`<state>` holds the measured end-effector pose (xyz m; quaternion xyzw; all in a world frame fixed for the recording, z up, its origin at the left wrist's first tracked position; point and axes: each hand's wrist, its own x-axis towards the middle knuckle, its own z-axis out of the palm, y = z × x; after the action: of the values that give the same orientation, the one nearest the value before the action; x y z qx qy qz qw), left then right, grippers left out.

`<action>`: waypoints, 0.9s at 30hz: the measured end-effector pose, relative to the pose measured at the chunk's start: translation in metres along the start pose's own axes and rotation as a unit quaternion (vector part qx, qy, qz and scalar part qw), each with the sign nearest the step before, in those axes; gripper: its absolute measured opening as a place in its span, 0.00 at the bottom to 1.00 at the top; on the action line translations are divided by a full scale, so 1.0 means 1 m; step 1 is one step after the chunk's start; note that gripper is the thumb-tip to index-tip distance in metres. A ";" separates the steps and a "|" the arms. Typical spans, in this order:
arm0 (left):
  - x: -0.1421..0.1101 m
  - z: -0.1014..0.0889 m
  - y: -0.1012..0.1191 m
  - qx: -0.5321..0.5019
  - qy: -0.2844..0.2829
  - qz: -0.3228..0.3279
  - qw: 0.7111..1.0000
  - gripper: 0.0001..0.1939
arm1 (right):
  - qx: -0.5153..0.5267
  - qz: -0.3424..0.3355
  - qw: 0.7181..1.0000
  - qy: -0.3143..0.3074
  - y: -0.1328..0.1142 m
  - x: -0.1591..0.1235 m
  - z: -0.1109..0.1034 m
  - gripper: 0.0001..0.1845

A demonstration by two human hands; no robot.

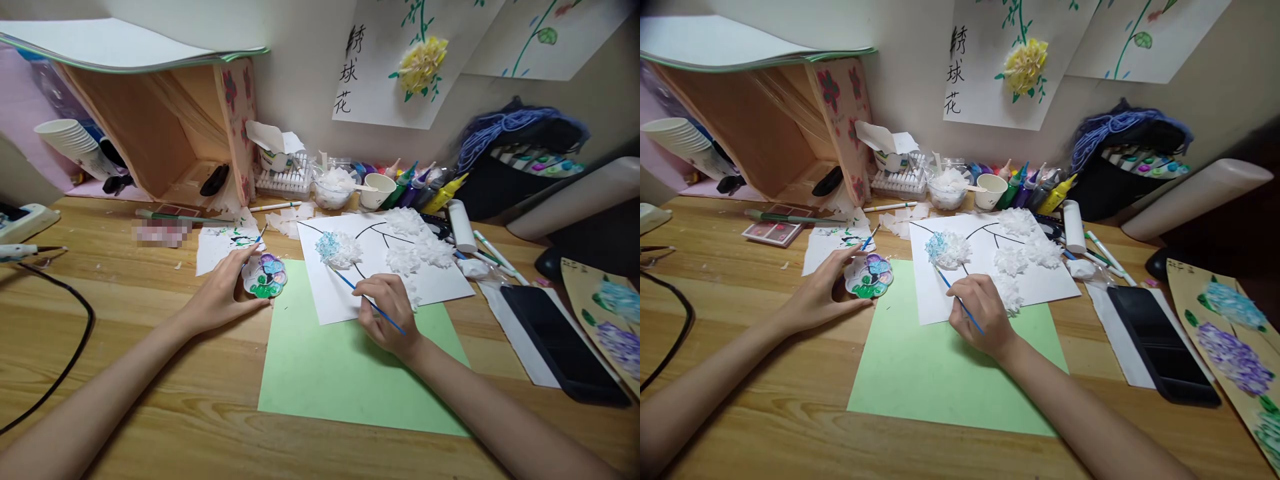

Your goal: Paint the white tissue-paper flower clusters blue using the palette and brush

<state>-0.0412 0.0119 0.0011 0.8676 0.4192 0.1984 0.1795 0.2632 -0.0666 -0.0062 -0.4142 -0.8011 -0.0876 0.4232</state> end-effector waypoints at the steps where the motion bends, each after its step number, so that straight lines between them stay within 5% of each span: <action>1: 0.000 0.000 0.000 -0.001 0.000 0.000 1.000 0.46 | -0.003 0.000 1.000 -0.003 0.000 0.001 0.000 0.18; 27: 0.000 -0.002 0.001 -0.006 -0.003 0.004 1.000 0.45 | -0.014 -0.006 1.000 0.008 0.000 0.000 0.002 0.14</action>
<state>-0.0412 0.0113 0.0030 0.8688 0.4139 0.1987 0.1855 0.2623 -0.0658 -0.0071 -0.4145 -0.7987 -0.1049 0.4234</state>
